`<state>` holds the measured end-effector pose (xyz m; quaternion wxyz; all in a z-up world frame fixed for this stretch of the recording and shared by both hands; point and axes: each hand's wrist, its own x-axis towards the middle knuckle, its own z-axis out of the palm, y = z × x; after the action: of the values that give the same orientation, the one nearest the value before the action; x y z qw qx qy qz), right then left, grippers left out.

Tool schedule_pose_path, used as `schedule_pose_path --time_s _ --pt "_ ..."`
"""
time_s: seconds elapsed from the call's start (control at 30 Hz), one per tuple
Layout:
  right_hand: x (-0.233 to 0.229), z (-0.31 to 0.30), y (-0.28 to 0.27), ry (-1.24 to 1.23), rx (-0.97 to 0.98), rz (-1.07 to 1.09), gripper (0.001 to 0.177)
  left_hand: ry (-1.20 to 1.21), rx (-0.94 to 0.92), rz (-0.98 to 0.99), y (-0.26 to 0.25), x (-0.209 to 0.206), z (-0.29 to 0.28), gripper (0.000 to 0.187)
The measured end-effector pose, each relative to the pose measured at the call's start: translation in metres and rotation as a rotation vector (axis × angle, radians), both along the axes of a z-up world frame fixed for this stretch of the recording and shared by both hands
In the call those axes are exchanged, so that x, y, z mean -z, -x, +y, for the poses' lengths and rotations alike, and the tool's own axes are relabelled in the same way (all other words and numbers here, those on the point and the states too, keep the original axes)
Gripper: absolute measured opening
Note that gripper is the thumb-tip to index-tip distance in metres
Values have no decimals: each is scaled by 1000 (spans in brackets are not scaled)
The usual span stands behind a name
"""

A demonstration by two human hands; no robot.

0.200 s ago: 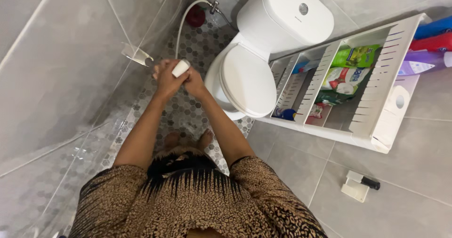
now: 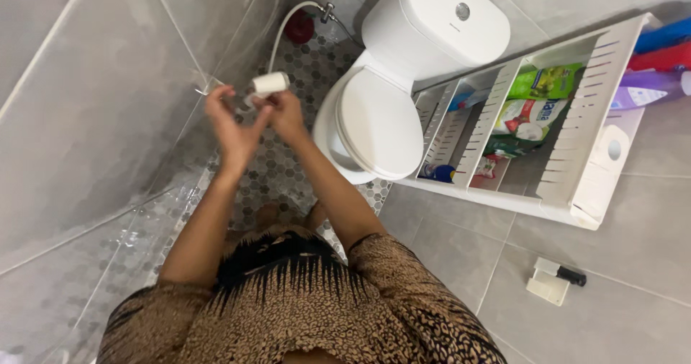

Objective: The person wipes the exterior surfaces of a toilet, including the tank, lid, and seat, with a cloth and toilet paper.

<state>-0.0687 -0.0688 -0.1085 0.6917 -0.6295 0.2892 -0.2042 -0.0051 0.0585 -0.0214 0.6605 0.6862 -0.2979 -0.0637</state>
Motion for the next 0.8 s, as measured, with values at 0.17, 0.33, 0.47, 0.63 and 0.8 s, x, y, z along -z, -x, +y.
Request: schedule_pose_path --time_s 0.17,0.33,0.47,0.63,0.8 --pt "-5 31 -51 288 97 7 41 -113 -101 73 0 9 63 62" --pt "21 54 -64 375 128 373 35 -110 -67 116 5 17 90 53" --pt "50 71 -61 362 157 143 24 -110 -66 72 0 19 96 51" --pt "83 71 -67 475 166 126 20 -130 -42 65 3 19 100 47" --pt "98 66 -66 516 109 199 12 -114 74 290 4 50 92 40"
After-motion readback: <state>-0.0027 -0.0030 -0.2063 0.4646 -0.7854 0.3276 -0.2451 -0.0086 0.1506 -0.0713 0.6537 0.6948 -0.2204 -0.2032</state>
